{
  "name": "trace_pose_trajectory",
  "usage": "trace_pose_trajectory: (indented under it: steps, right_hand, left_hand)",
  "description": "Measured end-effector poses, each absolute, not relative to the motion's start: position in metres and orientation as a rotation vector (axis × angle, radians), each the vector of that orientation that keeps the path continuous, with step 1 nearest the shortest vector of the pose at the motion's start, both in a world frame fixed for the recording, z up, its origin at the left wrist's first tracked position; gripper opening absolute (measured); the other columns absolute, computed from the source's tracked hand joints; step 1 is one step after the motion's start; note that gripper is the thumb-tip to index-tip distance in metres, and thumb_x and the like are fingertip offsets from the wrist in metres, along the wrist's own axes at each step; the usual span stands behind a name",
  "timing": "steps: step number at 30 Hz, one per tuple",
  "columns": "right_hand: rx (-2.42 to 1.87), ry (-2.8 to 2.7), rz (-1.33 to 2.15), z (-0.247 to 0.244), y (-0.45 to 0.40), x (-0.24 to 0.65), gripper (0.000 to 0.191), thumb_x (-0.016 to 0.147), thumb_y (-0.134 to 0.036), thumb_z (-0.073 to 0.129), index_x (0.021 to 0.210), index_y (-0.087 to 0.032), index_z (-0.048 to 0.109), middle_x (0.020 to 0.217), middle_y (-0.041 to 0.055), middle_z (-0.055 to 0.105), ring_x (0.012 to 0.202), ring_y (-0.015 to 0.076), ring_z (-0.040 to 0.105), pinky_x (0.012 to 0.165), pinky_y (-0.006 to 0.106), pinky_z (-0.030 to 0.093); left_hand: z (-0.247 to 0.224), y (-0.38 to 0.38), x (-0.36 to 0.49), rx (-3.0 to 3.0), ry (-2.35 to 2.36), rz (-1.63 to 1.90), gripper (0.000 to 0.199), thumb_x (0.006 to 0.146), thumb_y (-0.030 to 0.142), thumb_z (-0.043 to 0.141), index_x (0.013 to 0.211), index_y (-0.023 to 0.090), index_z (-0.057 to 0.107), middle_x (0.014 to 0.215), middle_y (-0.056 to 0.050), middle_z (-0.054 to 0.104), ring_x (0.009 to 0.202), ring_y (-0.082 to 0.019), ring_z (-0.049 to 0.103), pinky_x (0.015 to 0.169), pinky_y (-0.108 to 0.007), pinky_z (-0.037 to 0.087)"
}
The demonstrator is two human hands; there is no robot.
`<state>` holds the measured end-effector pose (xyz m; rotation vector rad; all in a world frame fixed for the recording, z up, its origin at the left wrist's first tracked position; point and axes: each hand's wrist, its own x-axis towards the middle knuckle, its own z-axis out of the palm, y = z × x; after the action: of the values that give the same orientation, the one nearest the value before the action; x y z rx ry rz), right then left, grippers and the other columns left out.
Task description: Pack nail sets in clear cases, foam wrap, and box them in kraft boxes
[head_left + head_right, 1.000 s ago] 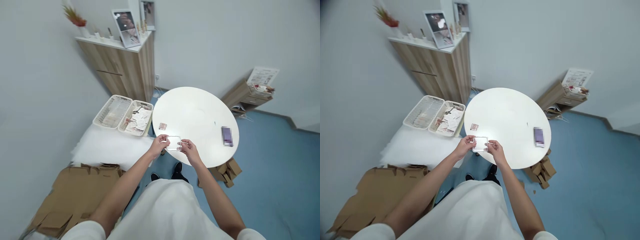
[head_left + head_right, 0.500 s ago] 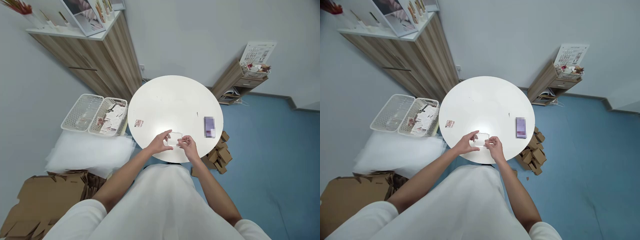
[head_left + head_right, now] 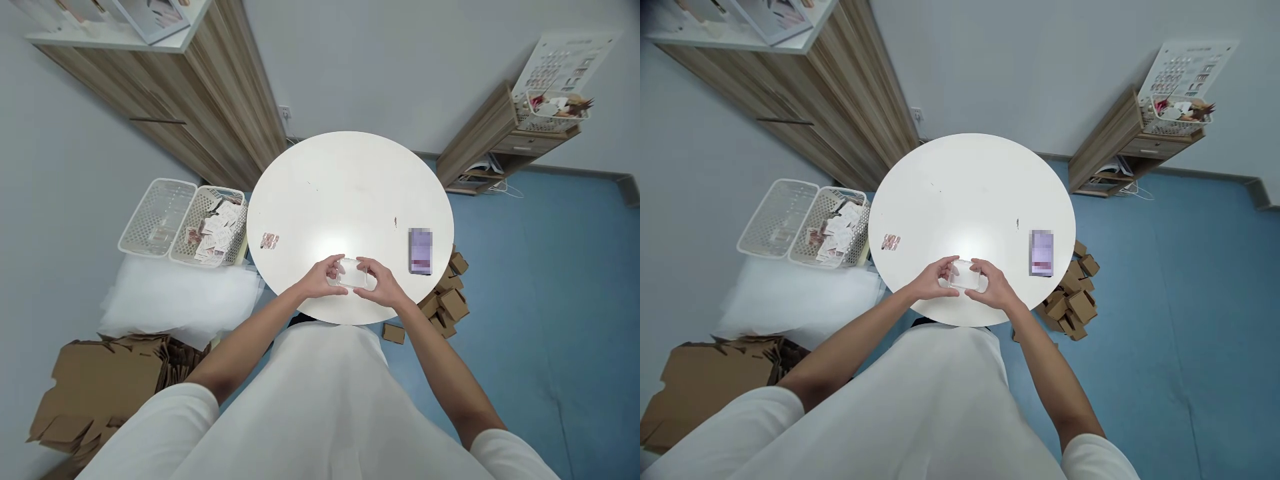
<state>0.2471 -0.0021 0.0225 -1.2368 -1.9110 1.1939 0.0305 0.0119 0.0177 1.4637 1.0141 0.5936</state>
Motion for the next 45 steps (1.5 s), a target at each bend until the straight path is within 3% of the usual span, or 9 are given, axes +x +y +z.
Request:
trace_pose_trajectory:
  steps: [8,15,19,24,40,45]
  right_hand:
    - [-1.285,-1.846,1.117,0.012,-0.005,0.229,0.046,0.06,-0.029,0.069,0.101,-0.023,0.05,0.119,0.009,0.05,0.096,0.0219,0.056,0.083,0.041,0.048]
    - [-1.272,-1.911,1.023,0.008,-0.015,0.227,0.05,0.068,-0.026,0.064,0.115,-0.025,0.045,0.135,0.0114,0.033,0.109,0.0249,0.049,0.086,0.044,0.048]
    - [-1.277,-1.914,1.029,0.006,-0.018,0.232,0.047,0.068,-0.028,0.065,0.112,-0.025,0.049,0.134,0.0112,0.037,0.109,0.0257,0.05,0.087,0.045,0.048]
    - [-1.244,-1.628,1.262,0.0,-0.019,0.232,0.05,0.062,-0.036,0.071,0.108,-0.024,0.053,0.127,0.0115,0.044,0.092,0.0201,0.059,0.084,0.042,0.05]
    - [-1.137,-1.365,1.446,-0.016,-0.012,0.232,0.051,0.053,-0.034,0.079,0.097,-0.023,0.057,0.122,0.0101,0.048,0.092,0.019,0.059,0.083,0.041,0.048]
    - [-1.173,-1.285,1.44,-0.015,-0.018,0.231,0.051,0.052,-0.04,0.078,0.095,-0.022,0.057,0.119,0.0107,0.051,0.1,0.0221,0.056,0.083,0.04,0.047]
  left_hand:
    - [0.007,0.015,0.023,1.304,0.924,0.619,0.079,0.058,0.027,0.076,0.127,0.023,0.039,0.095,-0.005,0.053,0.078,-0.012,0.053,0.07,-0.028,0.045]
    - [0.001,0.015,0.022,1.435,0.905,0.608,0.086,0.064,0.026,0.072,0.135,0.028,0.024,0.097,-0.004,0.056,0.065,-0.007,0.049,0.068,-0.027,0.044]
    - [0.002,0.015,0.021,1.454,0.918,0.574,0.085,0.061,0.028,0.074,0.133,0.026,0.029,0.086,0.0,0.056,0.061,-0.006,0.047,0.066,-0.027,0.045]
    - [0.007,0.015,0.026,1.268,0.898,0.546,0.078,0.058,0.028,0.075,0.126,0.018,0.039,0.075,0.002,0.053,0.063,-0.008,0.05,0.061,-0.025,0.043]
    - [0.002,0.012,0.029,1.152,0.872,0.626,0.077,0.055,0.029,0.077,0.123,0.019,0.042,0.081,0.0,0.052,0.074,-0.011,0.053,0.065,-0.027,0.045]
    - [0.001,0.01,0.034,1.119,0.868,0.633,0.072,0.057,0.028,0.076,0.121,0.019,0.043,0.081,-0.001,0.053,0.078,-0.012,0.054,0.068,-0.027,0.045]
